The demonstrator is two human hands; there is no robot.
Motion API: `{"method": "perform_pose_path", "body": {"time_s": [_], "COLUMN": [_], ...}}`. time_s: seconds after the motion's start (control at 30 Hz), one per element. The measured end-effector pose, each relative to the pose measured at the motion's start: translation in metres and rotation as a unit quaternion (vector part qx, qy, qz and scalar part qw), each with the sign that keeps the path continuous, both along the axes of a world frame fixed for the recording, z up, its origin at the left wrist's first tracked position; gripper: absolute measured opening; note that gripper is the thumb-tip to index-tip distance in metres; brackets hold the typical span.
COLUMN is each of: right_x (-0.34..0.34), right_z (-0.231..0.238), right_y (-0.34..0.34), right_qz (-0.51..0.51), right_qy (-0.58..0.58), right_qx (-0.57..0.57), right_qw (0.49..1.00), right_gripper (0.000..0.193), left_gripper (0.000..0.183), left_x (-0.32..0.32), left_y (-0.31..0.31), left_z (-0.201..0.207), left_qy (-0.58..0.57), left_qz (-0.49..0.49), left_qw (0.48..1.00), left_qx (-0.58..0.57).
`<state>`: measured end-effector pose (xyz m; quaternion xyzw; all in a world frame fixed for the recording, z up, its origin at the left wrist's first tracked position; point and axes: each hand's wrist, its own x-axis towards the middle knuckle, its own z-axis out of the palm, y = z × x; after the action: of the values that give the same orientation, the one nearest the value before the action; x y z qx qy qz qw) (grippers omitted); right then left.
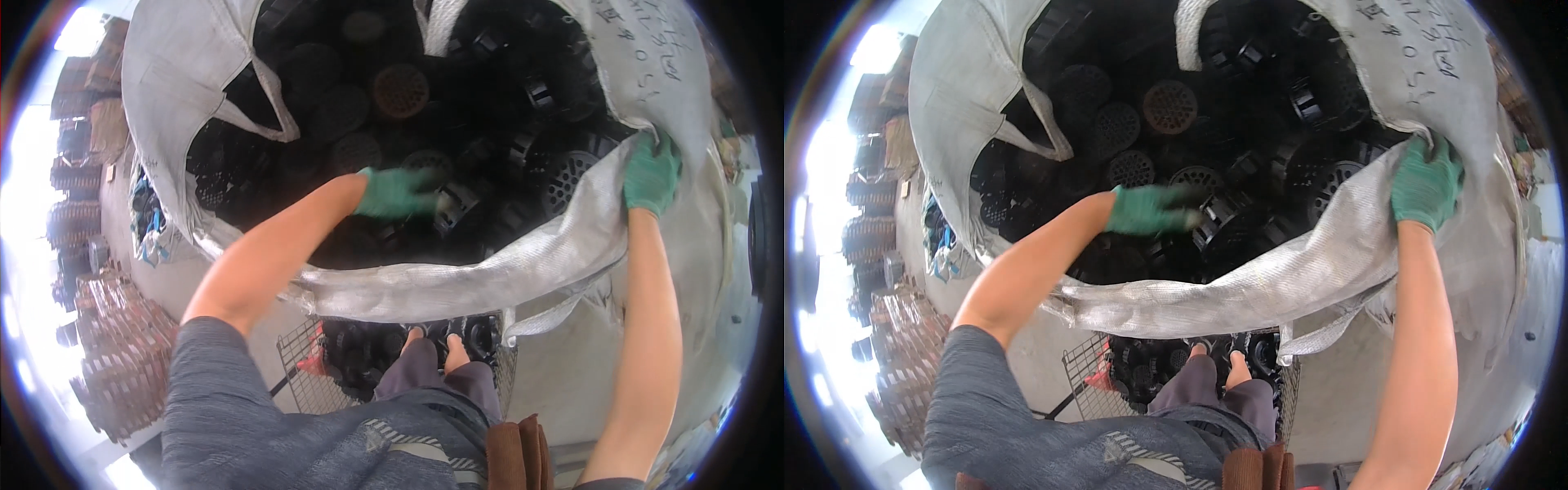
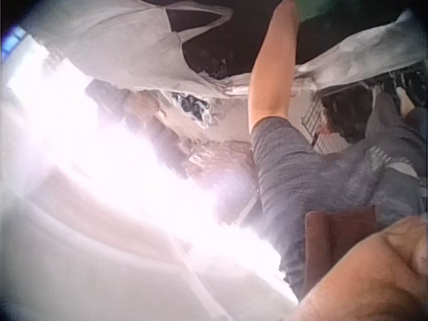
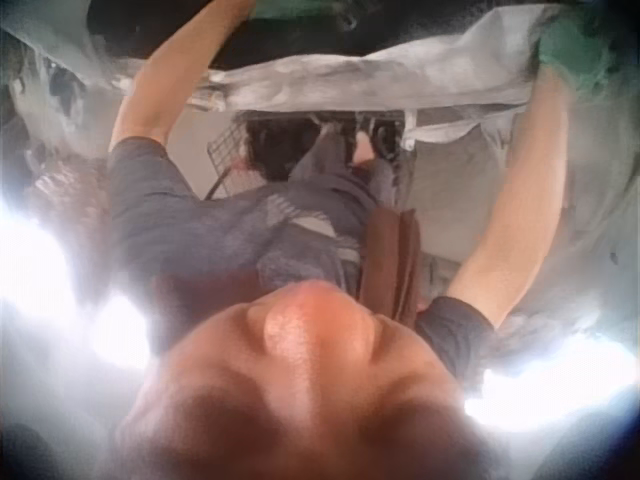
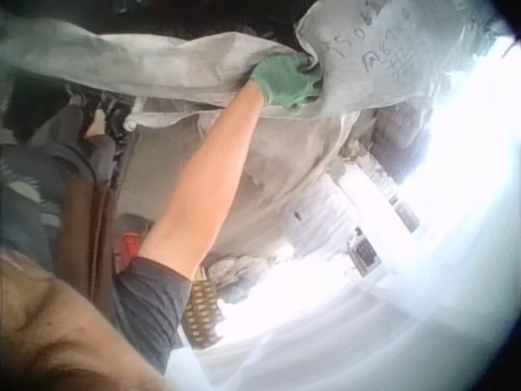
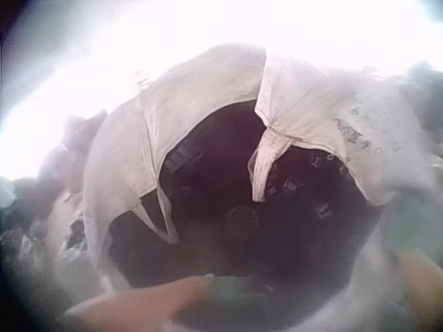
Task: The person pulls a pallet truck carrying a wire container over to a large bulk bag. The person then removes plastic parts from the bulk bag and places them into the wire container by hand.
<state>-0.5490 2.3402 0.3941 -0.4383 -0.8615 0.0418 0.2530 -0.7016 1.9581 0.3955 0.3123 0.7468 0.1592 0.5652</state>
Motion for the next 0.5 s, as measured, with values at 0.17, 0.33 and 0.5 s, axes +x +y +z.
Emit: {"method": "perform_pose_path", "body": {"time_s": [0.17, 0.33, 0.5], "right_x": [0.017, 0.012, 0.01], "right_z": [-0.014, -0.015, -0.009], "right_y": [0.04, 0.039, 0.032], "right_qz": [0.019, 0.023, 0.006], "right_qy": [-0.02, 0.012, -0.008], "right_qx": [0.054, 0.008, 0.004], "right_qw": [0.998, 1.0, 1.0], "right_gripper": [0.055, 0.061, 0.063], "left_gripper": [0.075, 0.067, 0.059], "left_x": [0.107, 0.201, 0.15], "left_y": [-0.086, -0.086, -0.081], "left_z": [0.054, 0.043, 0.029], "left_qy": [0.003, 0.193, 0.159], "left_qz": [-0.163, -0.042, 0.008], "left_qw": [0.984, 0.979, 0.987], "left_qx": [-0.066, -0.054, 0.012]}}
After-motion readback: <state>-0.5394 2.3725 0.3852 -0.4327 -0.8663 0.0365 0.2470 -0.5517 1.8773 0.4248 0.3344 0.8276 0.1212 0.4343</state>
